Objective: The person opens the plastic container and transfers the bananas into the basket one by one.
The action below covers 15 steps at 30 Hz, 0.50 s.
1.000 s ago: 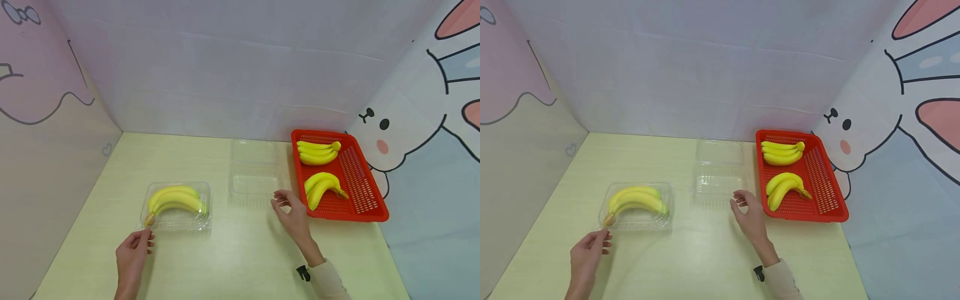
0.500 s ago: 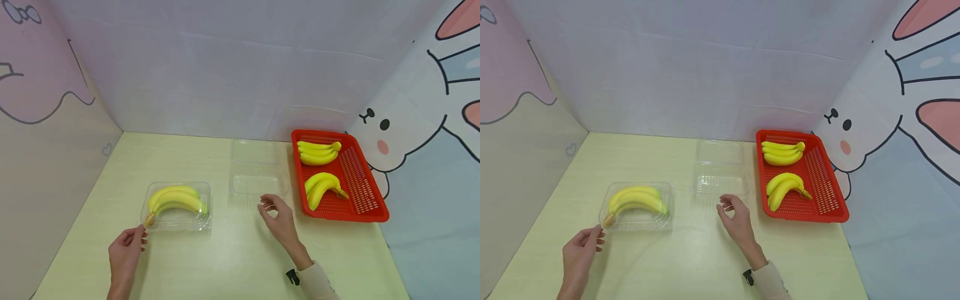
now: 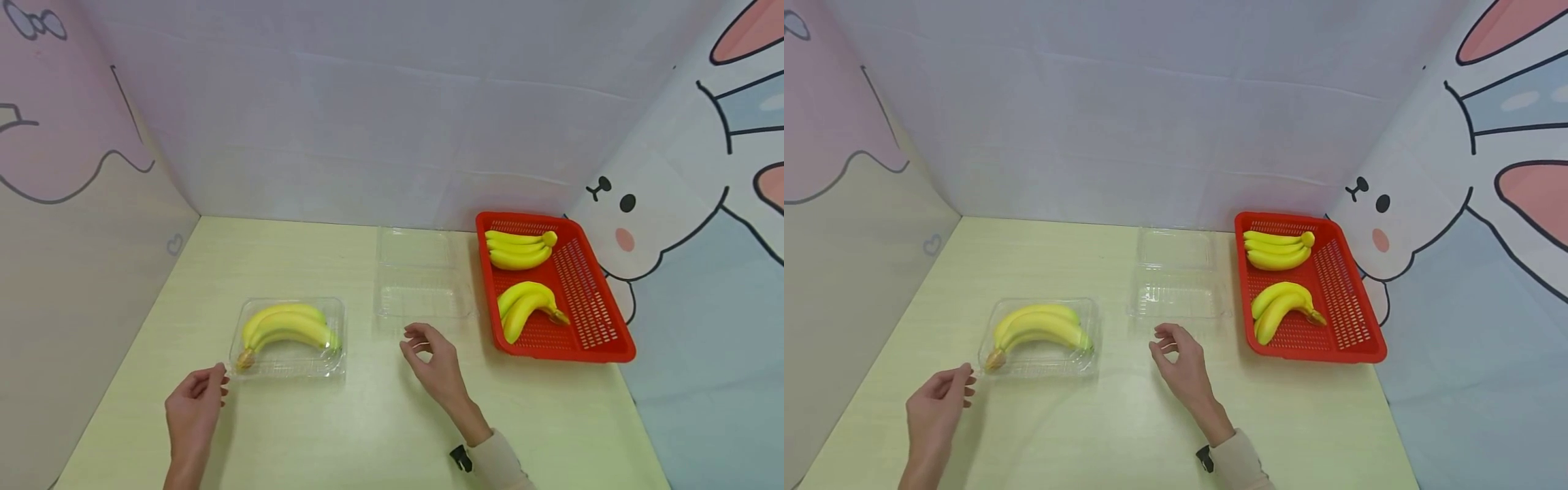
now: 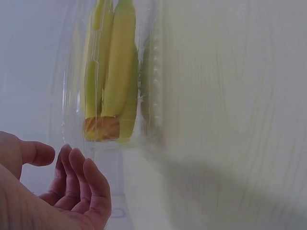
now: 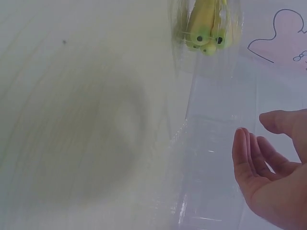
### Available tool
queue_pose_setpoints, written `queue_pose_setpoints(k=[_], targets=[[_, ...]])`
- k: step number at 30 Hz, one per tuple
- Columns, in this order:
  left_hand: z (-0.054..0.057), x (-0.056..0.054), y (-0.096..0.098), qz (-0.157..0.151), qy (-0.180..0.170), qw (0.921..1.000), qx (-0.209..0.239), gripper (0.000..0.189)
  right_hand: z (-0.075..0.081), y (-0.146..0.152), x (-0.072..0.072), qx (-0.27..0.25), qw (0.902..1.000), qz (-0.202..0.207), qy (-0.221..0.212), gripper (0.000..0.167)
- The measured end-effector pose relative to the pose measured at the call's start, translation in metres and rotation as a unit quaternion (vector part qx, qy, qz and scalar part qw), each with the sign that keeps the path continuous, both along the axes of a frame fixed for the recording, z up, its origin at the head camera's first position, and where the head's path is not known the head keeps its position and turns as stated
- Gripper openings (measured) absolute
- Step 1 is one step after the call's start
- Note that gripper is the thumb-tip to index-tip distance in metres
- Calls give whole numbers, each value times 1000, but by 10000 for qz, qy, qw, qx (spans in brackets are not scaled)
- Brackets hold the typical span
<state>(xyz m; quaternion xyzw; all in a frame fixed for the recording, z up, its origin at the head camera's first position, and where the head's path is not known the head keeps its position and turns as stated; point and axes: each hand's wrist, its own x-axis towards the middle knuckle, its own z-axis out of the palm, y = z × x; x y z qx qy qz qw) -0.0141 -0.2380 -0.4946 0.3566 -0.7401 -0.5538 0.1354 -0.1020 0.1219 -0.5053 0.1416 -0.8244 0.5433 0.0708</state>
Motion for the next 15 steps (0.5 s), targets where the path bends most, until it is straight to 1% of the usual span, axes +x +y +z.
queue_pose_setpoints(k=[5, 10, 15], targets=[[1, -1, -4, 10, 0, 10000, -85, 31, -3, -9, 2, -104, 9999, 51, -102, 25], [0, -3, -7, 28, -38, 9998, -199, 30, -6, -19, 5, -196, 9994, 188, -219, 26], [-3, -4, -10, 103, 117, 9997, -196, 26, -4, -28, 9, -248, 9982, 335, -430, 27]])
